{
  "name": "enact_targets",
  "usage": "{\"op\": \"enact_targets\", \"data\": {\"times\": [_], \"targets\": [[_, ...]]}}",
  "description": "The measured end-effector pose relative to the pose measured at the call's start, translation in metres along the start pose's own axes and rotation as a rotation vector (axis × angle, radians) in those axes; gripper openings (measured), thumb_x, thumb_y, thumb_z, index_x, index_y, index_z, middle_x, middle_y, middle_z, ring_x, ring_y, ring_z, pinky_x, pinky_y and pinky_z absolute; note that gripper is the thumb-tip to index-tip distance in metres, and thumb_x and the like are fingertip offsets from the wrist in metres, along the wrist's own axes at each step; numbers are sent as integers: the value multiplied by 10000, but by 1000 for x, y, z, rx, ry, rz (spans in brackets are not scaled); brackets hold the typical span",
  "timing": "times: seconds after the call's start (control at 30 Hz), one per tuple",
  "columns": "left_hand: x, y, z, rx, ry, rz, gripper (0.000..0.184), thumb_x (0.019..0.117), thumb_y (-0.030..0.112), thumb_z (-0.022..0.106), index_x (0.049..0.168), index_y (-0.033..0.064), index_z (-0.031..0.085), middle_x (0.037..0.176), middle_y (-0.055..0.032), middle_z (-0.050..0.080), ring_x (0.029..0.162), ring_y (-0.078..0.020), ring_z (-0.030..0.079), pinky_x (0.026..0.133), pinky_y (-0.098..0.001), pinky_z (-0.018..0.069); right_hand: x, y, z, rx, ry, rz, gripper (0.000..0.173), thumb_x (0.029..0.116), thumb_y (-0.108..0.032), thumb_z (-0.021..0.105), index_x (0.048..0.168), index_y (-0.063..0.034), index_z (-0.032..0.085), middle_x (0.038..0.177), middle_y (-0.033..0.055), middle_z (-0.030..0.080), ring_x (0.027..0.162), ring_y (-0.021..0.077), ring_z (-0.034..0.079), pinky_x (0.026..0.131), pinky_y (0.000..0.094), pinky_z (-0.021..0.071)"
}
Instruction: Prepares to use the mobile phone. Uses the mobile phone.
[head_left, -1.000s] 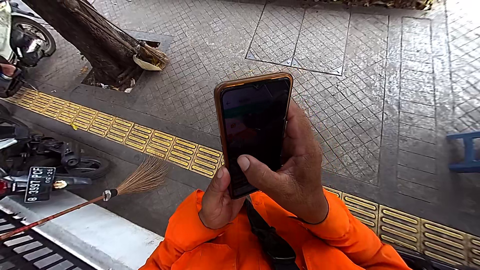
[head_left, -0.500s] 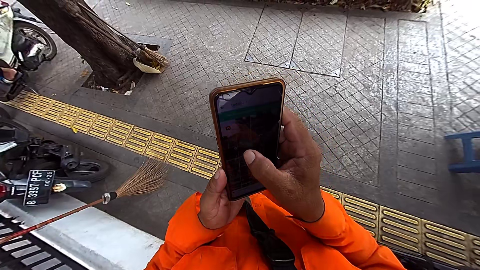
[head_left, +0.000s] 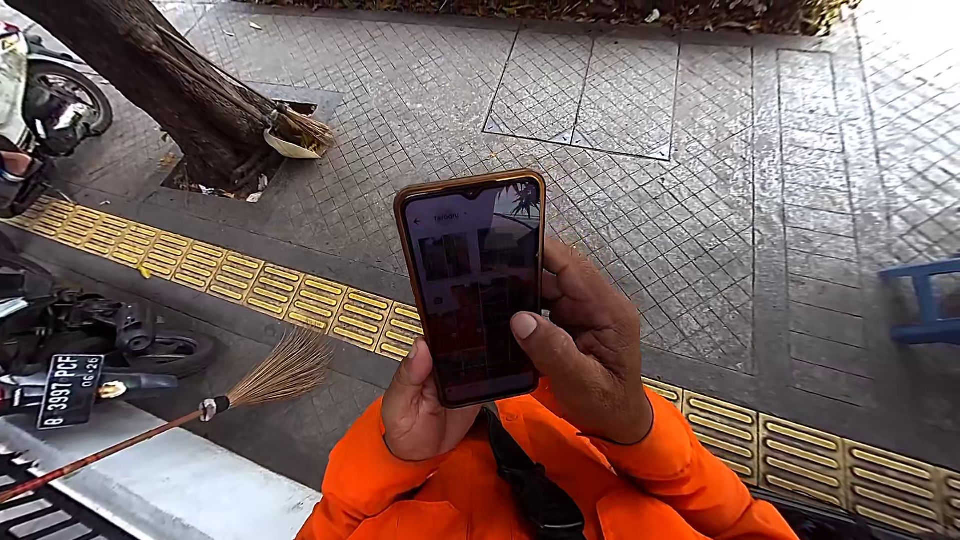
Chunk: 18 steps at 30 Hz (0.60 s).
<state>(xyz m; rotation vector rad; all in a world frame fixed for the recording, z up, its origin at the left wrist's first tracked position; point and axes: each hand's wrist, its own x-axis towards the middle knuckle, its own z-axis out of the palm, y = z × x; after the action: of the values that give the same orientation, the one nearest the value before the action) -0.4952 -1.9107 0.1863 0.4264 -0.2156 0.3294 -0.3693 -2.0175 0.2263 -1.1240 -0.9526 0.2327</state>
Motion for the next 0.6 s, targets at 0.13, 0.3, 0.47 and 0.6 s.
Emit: {"op": "enact_targets", "data": {"times": [0.13,0.3,0.47,0.6], "targets": [[0,1,1,6,3,-11,440,1033,350,533,1329,38,628,1283,-147,677,1255,-251,615,1114,-451,452,0,-1,-5,3,-25,-5,389,981,-64,514,1320,127,521,1015,78,712,846,77,693,697,241,613],[-1,1,2,-5,2,-26,456,1030,361,536,1342,38,618,1301,-149,667,1266,-257,607,1121,-458,444,-2,0,-7,17,-37,-7,407,987,-71,512,1337,136,517,1039,83,713,828,63,682,666,223,600],[-1,-2,4,-9,2,-43,458,1032,361,535,1341,36,622,1313,-162,659,1276,-283,600,1132,-496,431,-5,0,-11,8,-45,6,414,978,-71,504,1335,138,518,1052,86,715,824,64,685,643,218,598],[1,-5,7,0,-1,-39,450,1043,356,514,1351,43,611,1317,-156,655,1282,-278,594,1139,-494,423,-5,1,-16,15,-49,7,408,974,-65,498,1328,138,519,1051,89,713,834,73,689,663,231,605]]}}
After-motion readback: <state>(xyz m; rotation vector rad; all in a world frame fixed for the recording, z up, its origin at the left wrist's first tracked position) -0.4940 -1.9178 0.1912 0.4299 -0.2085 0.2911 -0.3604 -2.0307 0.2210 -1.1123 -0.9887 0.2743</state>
